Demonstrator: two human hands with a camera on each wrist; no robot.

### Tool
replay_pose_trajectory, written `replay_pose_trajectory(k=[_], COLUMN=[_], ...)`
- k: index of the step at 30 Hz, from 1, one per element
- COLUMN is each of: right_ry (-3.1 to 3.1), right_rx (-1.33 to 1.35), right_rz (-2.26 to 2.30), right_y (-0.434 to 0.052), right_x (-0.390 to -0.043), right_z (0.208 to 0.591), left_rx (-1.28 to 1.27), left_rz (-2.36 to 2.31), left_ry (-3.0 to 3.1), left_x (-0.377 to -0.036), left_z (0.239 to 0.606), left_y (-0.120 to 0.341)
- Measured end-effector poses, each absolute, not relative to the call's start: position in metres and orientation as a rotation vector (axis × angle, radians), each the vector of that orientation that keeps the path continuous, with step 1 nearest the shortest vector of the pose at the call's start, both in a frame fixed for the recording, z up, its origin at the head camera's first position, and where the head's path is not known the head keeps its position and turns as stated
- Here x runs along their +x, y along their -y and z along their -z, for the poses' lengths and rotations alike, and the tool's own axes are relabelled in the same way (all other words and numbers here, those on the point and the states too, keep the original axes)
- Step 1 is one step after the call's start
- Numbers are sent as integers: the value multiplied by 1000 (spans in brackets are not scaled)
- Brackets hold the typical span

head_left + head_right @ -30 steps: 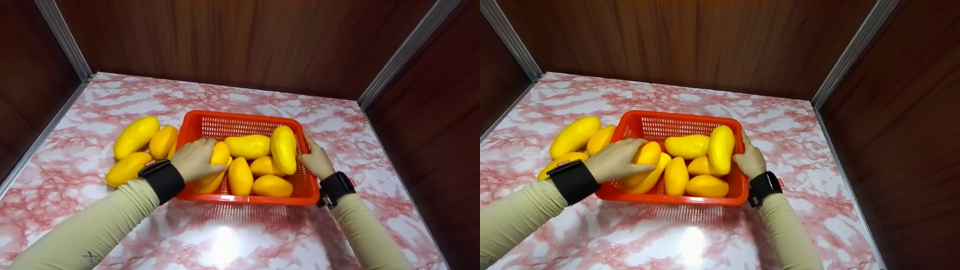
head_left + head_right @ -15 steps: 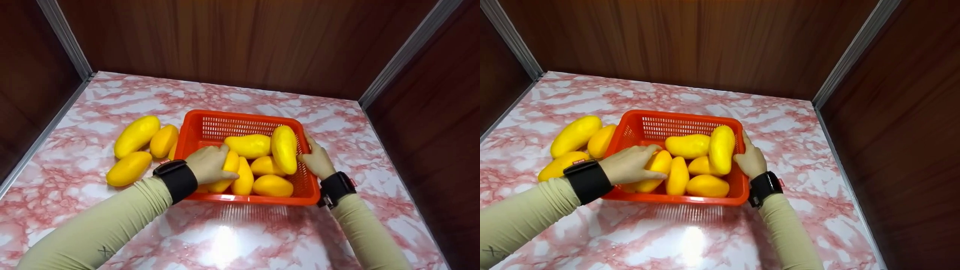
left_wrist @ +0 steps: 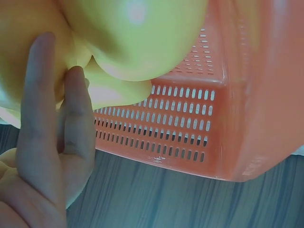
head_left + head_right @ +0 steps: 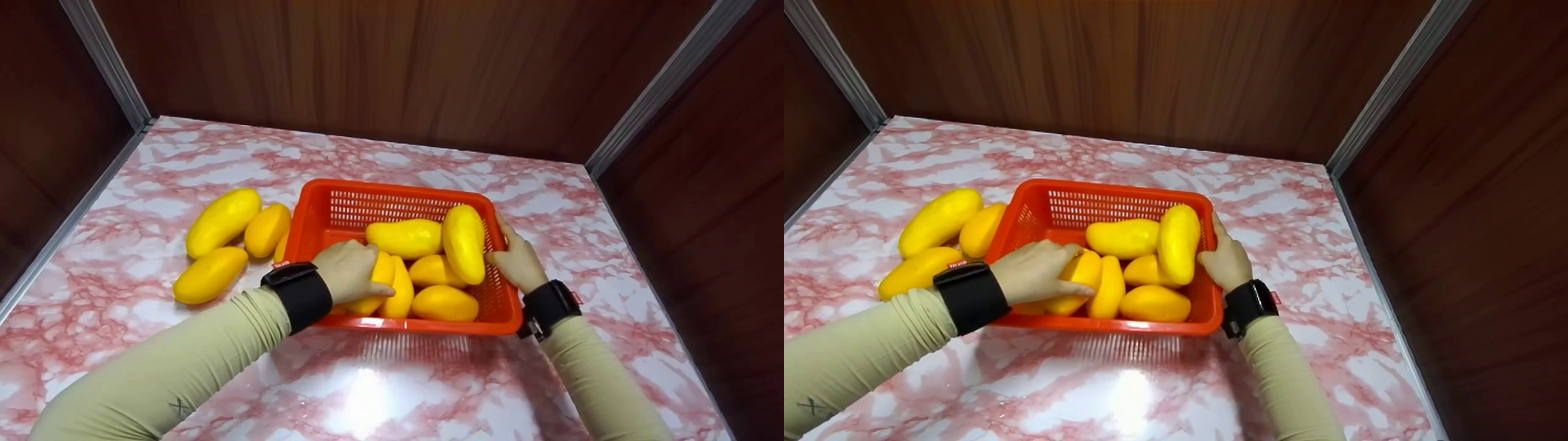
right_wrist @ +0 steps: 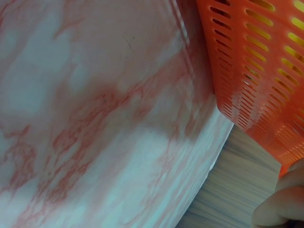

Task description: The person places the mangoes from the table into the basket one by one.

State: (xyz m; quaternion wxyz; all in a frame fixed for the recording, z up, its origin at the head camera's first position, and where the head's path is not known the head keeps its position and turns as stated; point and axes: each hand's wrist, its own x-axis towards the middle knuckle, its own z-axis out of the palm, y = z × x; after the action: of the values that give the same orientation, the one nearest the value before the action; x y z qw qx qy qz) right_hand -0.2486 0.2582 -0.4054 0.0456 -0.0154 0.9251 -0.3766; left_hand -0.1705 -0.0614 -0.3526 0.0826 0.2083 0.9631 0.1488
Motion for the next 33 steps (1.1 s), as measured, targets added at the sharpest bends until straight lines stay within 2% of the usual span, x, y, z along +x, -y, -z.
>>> replay_pose_trajectory(k=[14, 33], right_ry=[-2803, -2805], right_rx=[-42, -39], right_rz=[1154, 1147], right_y=[-261, -258], right_x=[-250, -250], right_z=[404, 405], left_rx=[682, 506], left_rz=[-487, -533], left_ry=[-2857, -3014], left_x=[-173, -186], left_z=[343, 329], left_y=[78, 123])
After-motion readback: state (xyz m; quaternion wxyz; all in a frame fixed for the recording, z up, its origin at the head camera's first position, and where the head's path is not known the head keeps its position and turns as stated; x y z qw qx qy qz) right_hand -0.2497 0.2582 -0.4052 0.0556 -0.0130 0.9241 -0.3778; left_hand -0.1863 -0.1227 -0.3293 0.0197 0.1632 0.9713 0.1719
